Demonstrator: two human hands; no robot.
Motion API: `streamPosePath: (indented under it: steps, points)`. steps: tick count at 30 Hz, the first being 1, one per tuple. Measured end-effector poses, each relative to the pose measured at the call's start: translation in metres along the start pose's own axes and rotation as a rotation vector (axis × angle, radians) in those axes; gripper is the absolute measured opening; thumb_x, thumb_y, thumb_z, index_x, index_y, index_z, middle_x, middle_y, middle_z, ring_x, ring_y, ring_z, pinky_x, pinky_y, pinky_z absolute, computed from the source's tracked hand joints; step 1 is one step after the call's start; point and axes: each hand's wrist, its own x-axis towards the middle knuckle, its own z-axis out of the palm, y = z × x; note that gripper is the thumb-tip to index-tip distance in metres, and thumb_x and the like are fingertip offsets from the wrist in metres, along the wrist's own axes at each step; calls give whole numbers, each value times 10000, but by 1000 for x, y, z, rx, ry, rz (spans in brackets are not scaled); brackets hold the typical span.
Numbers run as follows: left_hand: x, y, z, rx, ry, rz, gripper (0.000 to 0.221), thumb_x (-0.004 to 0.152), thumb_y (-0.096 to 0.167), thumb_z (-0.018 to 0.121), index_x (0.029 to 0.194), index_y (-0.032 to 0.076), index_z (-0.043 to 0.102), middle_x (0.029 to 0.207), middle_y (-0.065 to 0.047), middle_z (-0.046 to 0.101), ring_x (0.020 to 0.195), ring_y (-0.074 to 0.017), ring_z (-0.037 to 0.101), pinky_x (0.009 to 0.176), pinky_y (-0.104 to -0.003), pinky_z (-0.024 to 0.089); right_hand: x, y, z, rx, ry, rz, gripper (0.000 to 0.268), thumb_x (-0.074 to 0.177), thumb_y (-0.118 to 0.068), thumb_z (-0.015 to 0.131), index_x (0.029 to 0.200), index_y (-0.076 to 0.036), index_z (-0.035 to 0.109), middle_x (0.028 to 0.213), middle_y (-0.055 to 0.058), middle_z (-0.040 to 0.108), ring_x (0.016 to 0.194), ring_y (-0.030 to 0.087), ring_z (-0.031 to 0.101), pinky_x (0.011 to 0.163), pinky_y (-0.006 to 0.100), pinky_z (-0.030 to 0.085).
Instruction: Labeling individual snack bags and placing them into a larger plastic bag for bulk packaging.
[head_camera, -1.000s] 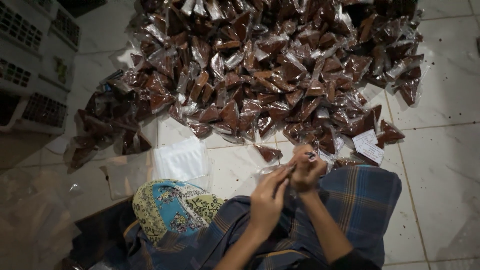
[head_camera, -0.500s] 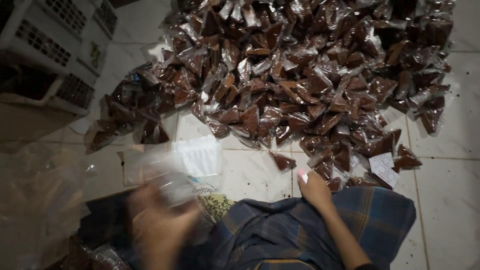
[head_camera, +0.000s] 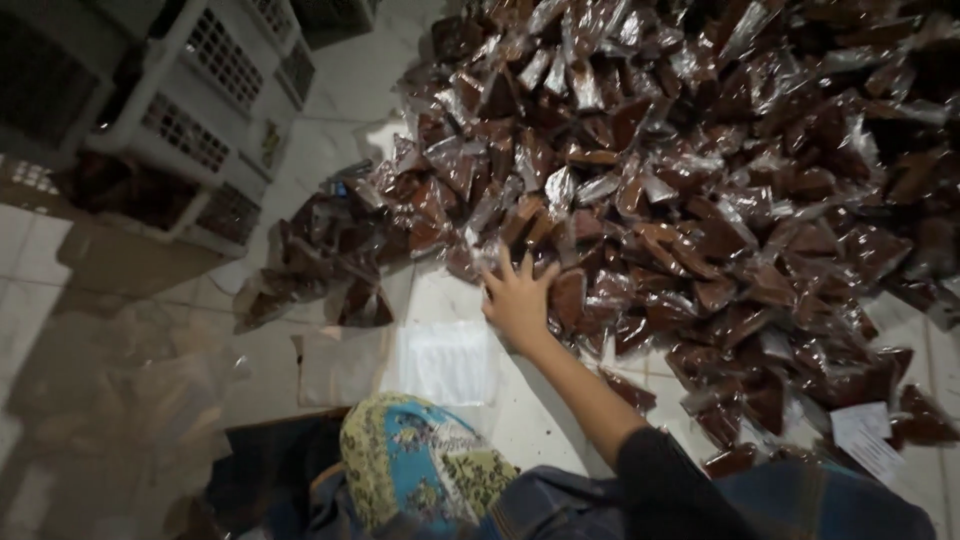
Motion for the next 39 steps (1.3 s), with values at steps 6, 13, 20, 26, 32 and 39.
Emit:
streamPosePath:
  steps: [6,13,20,26,32,39]
  points:
    - [11,203,62,306,69,96,301,964,458,610,1174,248,665,1064,-25,602,1044,-205,610,790,-377,579,-65,95,38,-78,-65,119,536,821,-617,605,1256,-319,702,1422,95,615,1297,410,550,983,814,237]
    - [16,316,136,-555,-460,55,360,836,402,787,923,90,630,932,-88,582,923,-369,655,728,-483,561,-161,175,45,-14,158,293,532,842,-606,646,1265,-296,557,1374,32,531,1253,323,468,994,735,275]
    - [2,306,189,-532,-546,127,425,1107,331,351,949,85,659,825,-117,615,872,-330,680,766,-426,538,-284,177,75,338,-88,221,482,764,-361,835,1126,-108,643,971,111,635,950,356,608,827,481,494]
    - [-28,315,88,-449,-354,416,213,1055,193,543,1070,55,705,937,-97,659,906,-312,697,817,-420,555,-263,158,46,339,-362,336,646,821,-428,787,1318,-141,489,879,131,725,837,338,695,696,428,467]
    - [-30,308,161,-350,82,543,514,905,533,738,585,175,553,466,-8,522,465,-161,597,455,-250,440,-257,129,30,503,-400,487,688,847,-387,793,1338,-16,484,1314,242,536,1264,418,479,986,560,429]
    - [-57,322,137,-312,-398,691,522,1025,586,452,942,98,618,877,-122,650,921,-304,676,761,-414,565,-255,70,-33,939,-328,748,470,874,-434,713,1106,-26,689,998,245,721,1011,440,678,821,525,491]
